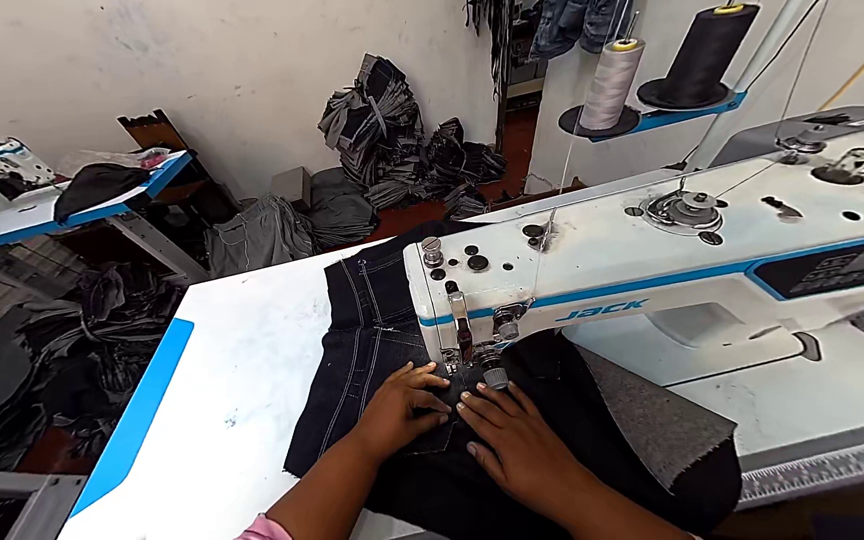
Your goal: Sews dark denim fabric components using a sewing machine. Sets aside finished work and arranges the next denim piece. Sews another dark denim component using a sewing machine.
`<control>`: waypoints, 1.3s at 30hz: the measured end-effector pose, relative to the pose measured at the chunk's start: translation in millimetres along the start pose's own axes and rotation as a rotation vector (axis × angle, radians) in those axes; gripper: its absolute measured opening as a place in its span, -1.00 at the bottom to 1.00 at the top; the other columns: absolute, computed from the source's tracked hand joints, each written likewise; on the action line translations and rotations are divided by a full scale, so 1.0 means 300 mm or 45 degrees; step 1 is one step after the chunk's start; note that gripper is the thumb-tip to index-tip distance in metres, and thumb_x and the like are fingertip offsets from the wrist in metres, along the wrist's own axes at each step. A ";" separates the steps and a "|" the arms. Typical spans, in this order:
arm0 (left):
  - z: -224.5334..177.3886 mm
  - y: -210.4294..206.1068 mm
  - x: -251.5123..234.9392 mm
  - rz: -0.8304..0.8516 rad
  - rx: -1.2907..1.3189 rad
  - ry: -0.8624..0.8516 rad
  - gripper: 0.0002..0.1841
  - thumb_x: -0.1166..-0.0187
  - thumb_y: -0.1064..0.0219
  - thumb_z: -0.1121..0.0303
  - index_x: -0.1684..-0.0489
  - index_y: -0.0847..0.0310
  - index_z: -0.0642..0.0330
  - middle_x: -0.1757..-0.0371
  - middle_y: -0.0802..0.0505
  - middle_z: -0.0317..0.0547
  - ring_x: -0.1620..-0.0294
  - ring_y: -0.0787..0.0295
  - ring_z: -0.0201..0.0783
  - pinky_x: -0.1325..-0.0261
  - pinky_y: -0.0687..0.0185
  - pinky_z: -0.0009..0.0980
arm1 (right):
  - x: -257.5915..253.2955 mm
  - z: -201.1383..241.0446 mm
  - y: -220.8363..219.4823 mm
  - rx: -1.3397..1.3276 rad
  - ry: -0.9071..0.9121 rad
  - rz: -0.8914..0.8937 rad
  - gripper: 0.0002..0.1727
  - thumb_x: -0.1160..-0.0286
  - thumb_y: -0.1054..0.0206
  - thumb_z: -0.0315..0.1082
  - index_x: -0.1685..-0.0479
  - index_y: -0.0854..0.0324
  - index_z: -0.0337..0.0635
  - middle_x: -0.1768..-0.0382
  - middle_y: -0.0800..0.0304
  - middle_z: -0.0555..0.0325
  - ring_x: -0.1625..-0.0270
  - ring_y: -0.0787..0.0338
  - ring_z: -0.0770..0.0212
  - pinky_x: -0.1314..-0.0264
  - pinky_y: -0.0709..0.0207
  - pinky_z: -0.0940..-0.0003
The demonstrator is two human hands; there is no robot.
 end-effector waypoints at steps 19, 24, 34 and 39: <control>-0.057 0.022 -0.020 0.301 -0.417 0.310 -0.44 -0.78 -0.06 -0.07 -0.65 -0.52 -0.03 -0.79 -0.45 -0.17 -0.90 -0.09 -0.10 -0.91 0.24 0.04 | 0.048 -0.177 0.031 0.086 0.041 -0.170 -0.52 -0.79 -0.06 -0.11 -0.50 -0.64 -0.09 -0.56 -0.66 0.10 -0.69 -0.50 -0.13 -0.67 -0.11 -0.53; -0.189 -0.108 0.024 0.060 -0.481 0.640 -0.39 -0.79 0.01 -0.09 -0.75 -0.40 -0.07 -0.84 -0.36 -0.22 -0.92 0.00 0.00 -0.86 0.30 0.23 | -0.005 -0.139 0.117 -0.077 0.050 -0.141 -0.56 -0.69 -0.11 -0.40 -0.45 -0.70 -0.08 -0.56 -0.65 0.10 -0.68 -0.52 -0.12 -0.70 -0.13 -0.46; -0.132 -0.050 -0.029 0.190 -0.455 0.676 -0.37 -0.78 0.00 -0.16 -0.80 -0.32 -0.15 -0.87 -0.31 -0.29 -0.95 0.13 -0.13 -0.90 0.51 0.14 | 0.011 0.025 0.041 -0.006 -0.217 0.318 -0.38 -0.85 0.03 0.03 -0.81 -0.28 0.00 -0.85 -0.20 0.25 -0.92 0.04 -0.14 -0.77 0.37 -0.53; -0.100 -0.012 -0.095 0.236 -0.529 0.728 -0.43 -0.85 0.12 -0.06 -0.75 -0.40 -0.08 -0.84 -0.35 -0.21 -0.95 0.10 -0.12 -0.91 0.53 0.11 | -0.067 0.006 0.067 -0.018 -0.255 0.376 -0.37 -0.88 0.08 0.04 -0.84 -0.22 0.03 -0.86 -0.16 0.25 -0.93 0.07 -0.10 -0.80 0.46 -0.49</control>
Point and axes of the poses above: each hand's wrist, its own x-axis away from the middle knuckle, its own y-axis out of the back of the hand, z = x × y, the point moved 1 cm from there along -x, towards the middle knuckle
